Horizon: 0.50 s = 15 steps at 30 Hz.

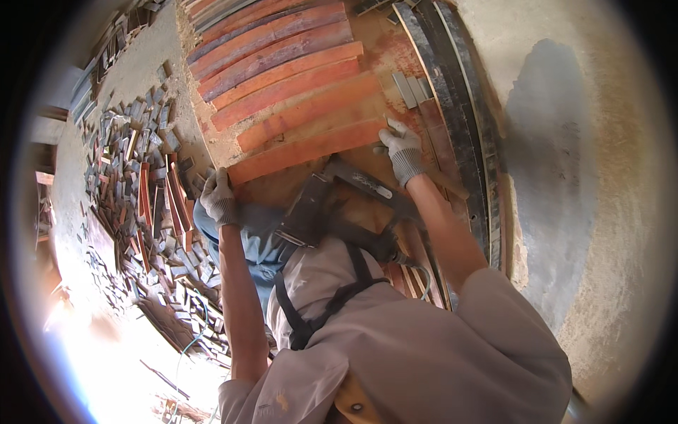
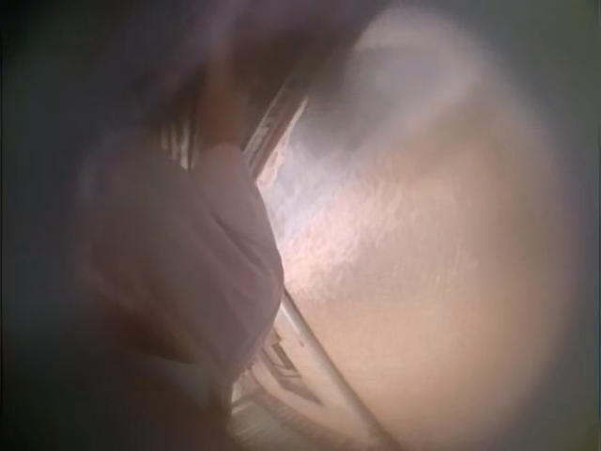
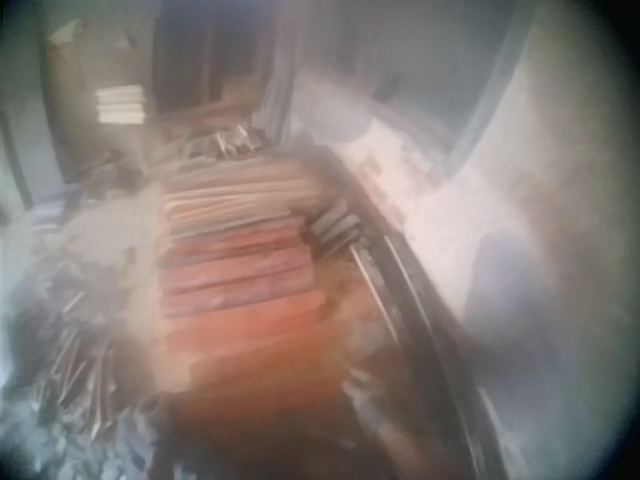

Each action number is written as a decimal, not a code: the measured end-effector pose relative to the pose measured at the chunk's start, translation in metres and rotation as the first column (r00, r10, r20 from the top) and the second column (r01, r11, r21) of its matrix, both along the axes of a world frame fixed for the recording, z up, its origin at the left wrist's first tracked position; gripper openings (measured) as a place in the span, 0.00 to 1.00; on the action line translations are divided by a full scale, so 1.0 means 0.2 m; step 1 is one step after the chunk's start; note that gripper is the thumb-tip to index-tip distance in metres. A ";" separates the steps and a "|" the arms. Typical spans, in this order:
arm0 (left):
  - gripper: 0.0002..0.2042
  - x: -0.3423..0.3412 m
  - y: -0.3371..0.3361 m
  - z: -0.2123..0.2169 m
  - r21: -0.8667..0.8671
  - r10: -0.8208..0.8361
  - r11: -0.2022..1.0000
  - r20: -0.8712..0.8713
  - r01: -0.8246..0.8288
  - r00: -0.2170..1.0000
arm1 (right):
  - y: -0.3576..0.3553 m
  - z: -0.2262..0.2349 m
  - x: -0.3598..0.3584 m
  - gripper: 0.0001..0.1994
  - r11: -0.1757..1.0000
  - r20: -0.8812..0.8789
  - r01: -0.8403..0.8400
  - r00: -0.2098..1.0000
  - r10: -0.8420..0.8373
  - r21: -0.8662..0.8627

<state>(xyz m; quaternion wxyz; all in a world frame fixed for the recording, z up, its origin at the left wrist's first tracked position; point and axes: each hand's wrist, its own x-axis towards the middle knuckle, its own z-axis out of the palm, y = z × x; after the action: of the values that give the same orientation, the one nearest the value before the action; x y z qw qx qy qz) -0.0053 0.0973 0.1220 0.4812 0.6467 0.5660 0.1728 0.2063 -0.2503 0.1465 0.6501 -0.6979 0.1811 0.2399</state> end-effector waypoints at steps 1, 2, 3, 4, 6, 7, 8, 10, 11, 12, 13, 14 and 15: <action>0.15 0.00 -0.01 0.02 -0.036 0.013 0.999 0.027 -0.012 1.000 | 0.01 -0.01 -0.01 0.25 1.000 -0.004 0.004 1.000 -0.004 -0.011; 0.15 0.00 -0.03 0.03 -0.075 0.028 0.997 0.052 -0.024 0.998 | 0.02 -0.01 -0.01 0.25 1.000 0.012 0.010 1.000 -0.009 -0.009; 0.16 -0.01 -0.05 0.05 -0.115 0.046 0.993 0.076 -0.037 0.996 | 0.03 -0.02 -0.02 0.24 1.000 0.016 0.016 1.000 -0.015 -0.018; 0.16 0.00 -0.07 0.06 -0.033 0.016 0.999 0.101 -0.012 0.995 | 0.04 -0.03 -0.02 0.24 1.000 0.037 0.015 0.999 -0.014 -0.019; 0.16 0.01 -0.10 0.09 0.018 -0.020 1.000 0.076 0.019 0.997 | 0.04 -0.05 -0.02 0.24 1.000 0.075 0.010 0.997 -0.009 -0.021; 0.16 0.01 -0.11 0.10 0.011 -0.028 1.000 0.040 0.028 0.999 | 0.04 -0.06 -0.02 0.24 1.000 0.100 0.005 0.995 -0.002 -0.022; 0.16 0.00 -0.11 0.11 -0.040 -0.006 0.999 0.080 0.009 0.997 | 0.04 -0.07 -0.02 0.23 0.996 0.172 -0.021 0.985 0.035 -0.085; 0.17 -0.01 -0.12 0.13 -0.152 0.038 0.988 0.165 -0.013 0.986 | 0.03 -0.09 0.00 0.21 0.976 0.306 -0.062 0.944 0.125 -0.208; 0.18 -0.02 -0.12 0.14 -0.204 0.068 0.978 0.173 -0.032 0.983 | 0.03 -0.10 0.00 0.20 0.969 0.309 -0.089 0.938 0.160 -0.232; 0.18 -0.03 -0.12 0.14 -0.237 0.085 0.971 0.200 -0.036 0.976 | 0.02 -0.11 0.00 0.19 0.961 0.306 -0.121 0.931 0.197 -0.250; 0.18 -0.04 -0.11 0.14 -0.274 0.109 0.961 0.215 -0.047 0.970 | 0.02 -0.11 0.01 0.18 0.951 0.288 -0.130 0.934 0.212 -0.280; 0.19 -0.05 -0.11 0.14 -0.240 0.083 0.970 0.207 -0.032 0.975 | 0.02 -0.11 0.01 0.17 0.960 0.301 -0.138 0.930 0.211 -0.245; 0.19 -0.05 -0.11 0.14 -0.211 0.065 0.977 0.184 -0.025 0.981 | 0.02 -0.11 0.00 0.17 0.967 0.298 -0.124 0.936 0.189 -0.223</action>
<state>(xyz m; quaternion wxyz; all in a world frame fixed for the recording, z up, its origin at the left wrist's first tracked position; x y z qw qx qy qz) -0.0152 0.0762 0.1500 0.5938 0.5606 0.5468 0.1847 0.2070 -0.2459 0.1243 0.5758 -0.8014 0.0413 0.1566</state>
